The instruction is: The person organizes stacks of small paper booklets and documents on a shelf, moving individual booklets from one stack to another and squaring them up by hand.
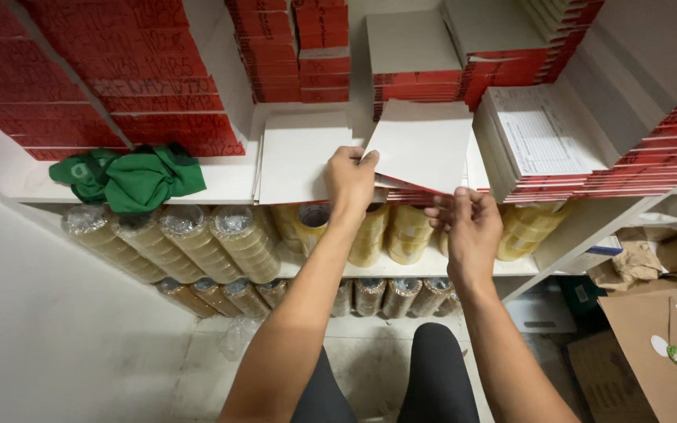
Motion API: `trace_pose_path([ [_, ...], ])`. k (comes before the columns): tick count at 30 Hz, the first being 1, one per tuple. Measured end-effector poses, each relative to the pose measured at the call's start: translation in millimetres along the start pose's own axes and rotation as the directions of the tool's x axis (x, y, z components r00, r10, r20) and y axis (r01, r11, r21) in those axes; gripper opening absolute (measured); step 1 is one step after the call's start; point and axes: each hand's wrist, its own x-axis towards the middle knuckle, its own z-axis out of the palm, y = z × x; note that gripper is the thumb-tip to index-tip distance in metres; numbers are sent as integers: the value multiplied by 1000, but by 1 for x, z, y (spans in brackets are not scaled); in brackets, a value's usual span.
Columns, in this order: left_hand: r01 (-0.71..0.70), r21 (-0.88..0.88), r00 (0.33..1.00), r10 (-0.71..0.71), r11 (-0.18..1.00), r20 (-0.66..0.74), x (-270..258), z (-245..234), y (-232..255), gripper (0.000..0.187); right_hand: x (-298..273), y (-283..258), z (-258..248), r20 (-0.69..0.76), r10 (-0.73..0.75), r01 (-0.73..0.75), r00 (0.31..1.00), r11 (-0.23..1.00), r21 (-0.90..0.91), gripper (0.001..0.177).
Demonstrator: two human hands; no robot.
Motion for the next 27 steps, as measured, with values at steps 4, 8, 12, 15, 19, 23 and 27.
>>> trace_pose_path([
  [4,-113,-272,993,103,956,-49,-16,-14,4,27,1,15,4,-102,-77,81,992,996,43,17],
  [8,-216,-537,976,174,816,-128,-37,-57,6,31,-9,18,30,-71,-89,91,993,996,24,14],
  [12,-279,-515,954,171,810,-247,-23,-95,-33,28,-23,9,61,46,-68,68,997,998,-1,14],
  [15,-298,-434,935,169,850,-311,-18,-123,-52,22,-14,18,84,184,-66,97,981,982,-162,9],
  [19,-355,-314,902,234,881,-363,-23,-145,-62,12,-18,14,113,231,-38,63,972,993,-98,8],
  [23,-384,242,819,450,891,-356,-27,-152,-75,23,-18,13,111,303,-52,210,952,829,-519,16],
  [27,-516,533,761,645,670,-74,-39,-145,-75,69,-33,3,89,410,-156,398,899,681,-615,22],
])
